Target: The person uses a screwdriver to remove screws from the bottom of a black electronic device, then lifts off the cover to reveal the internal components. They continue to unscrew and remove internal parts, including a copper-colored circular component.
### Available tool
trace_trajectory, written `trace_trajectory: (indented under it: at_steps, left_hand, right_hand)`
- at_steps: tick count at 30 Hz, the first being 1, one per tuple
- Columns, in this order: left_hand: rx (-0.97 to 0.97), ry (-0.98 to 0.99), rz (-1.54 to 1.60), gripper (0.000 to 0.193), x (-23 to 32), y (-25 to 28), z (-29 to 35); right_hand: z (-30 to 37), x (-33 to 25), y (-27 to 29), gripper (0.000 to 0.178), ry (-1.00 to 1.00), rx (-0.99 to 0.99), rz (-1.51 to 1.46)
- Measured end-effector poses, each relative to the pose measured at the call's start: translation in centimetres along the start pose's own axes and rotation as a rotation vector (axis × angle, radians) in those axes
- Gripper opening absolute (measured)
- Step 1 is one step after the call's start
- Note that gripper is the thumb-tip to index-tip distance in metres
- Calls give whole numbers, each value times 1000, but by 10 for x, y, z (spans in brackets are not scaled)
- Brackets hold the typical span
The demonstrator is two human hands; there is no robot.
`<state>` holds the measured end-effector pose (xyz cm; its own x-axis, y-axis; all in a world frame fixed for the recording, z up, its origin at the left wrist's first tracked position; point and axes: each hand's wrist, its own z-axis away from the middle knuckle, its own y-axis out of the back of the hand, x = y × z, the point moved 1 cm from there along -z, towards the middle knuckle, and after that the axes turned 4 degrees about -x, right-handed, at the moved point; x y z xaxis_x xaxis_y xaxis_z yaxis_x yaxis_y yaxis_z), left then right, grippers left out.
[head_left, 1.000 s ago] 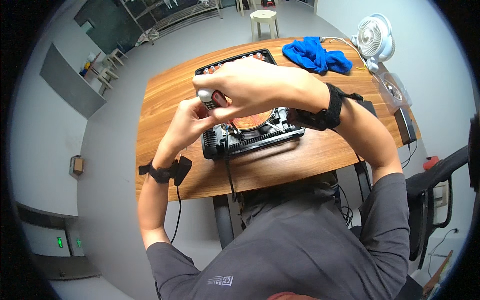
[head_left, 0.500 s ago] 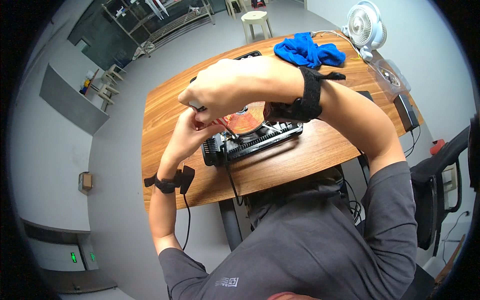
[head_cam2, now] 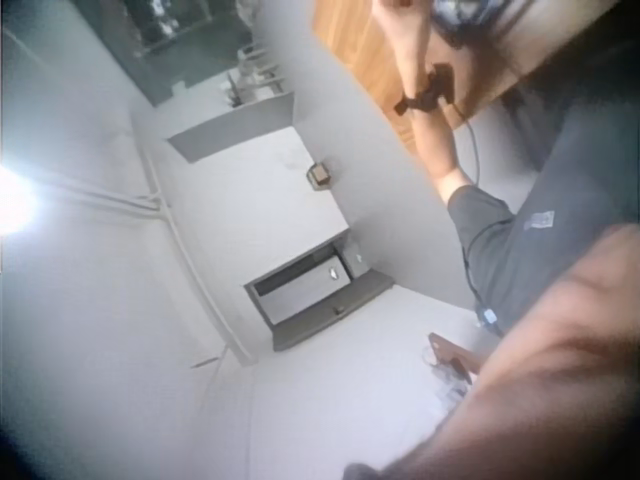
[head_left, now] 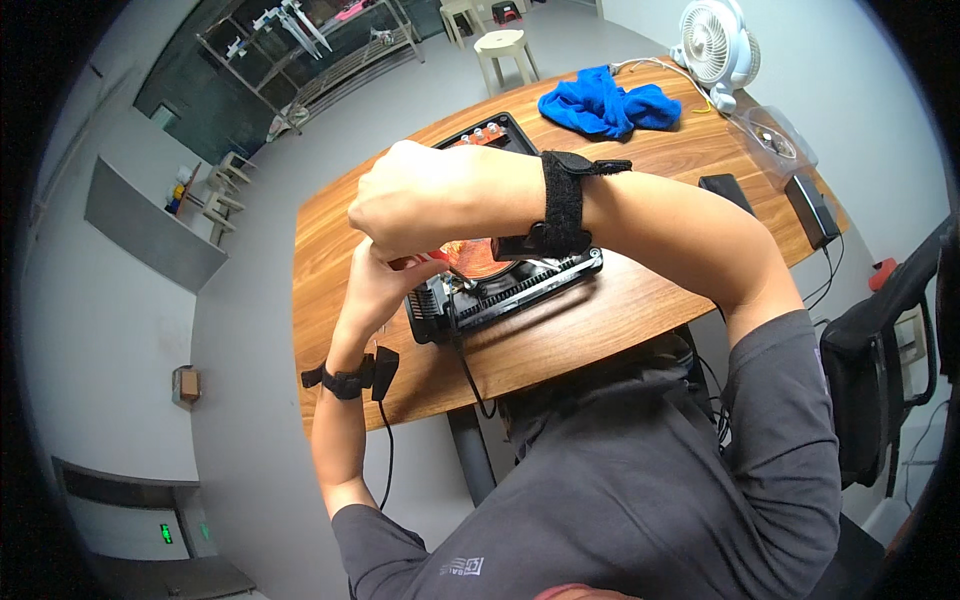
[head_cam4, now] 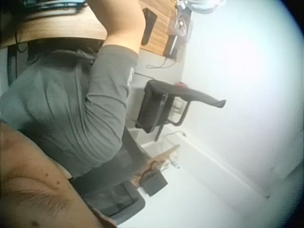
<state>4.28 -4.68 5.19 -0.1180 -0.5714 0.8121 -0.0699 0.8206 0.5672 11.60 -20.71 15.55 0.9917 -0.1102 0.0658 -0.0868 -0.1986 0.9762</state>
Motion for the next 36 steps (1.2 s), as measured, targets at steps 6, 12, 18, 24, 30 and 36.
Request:
trace_trajectory:
  at_steps: [6,12,18,24,30,36]
  left_hand:
    - [-67,15,199,28,-14,3,0]
    - [-9,6,-26,31,-5,-6,4]
    - [15,59,-92,34,-6,-9,5]
    - [-104,-27,147,29,-7,-4,5]
    - [-32,-20,116,20,-11,-6,4]
    - [-69,31,-86,28,-7,-2,3]
  right_hand:
    - [-3,10,10,29,43,-274,-176]
    - [5,-1,28,35,-118,-261,-90]
    - [1,2,4,36,4,-20,-77]
    - [12,5,26,39,-75,-277,-163]
    - [8,-4,21,42,-75,-132,-9]
    - [2,1,15,30,-63,-203,-73]
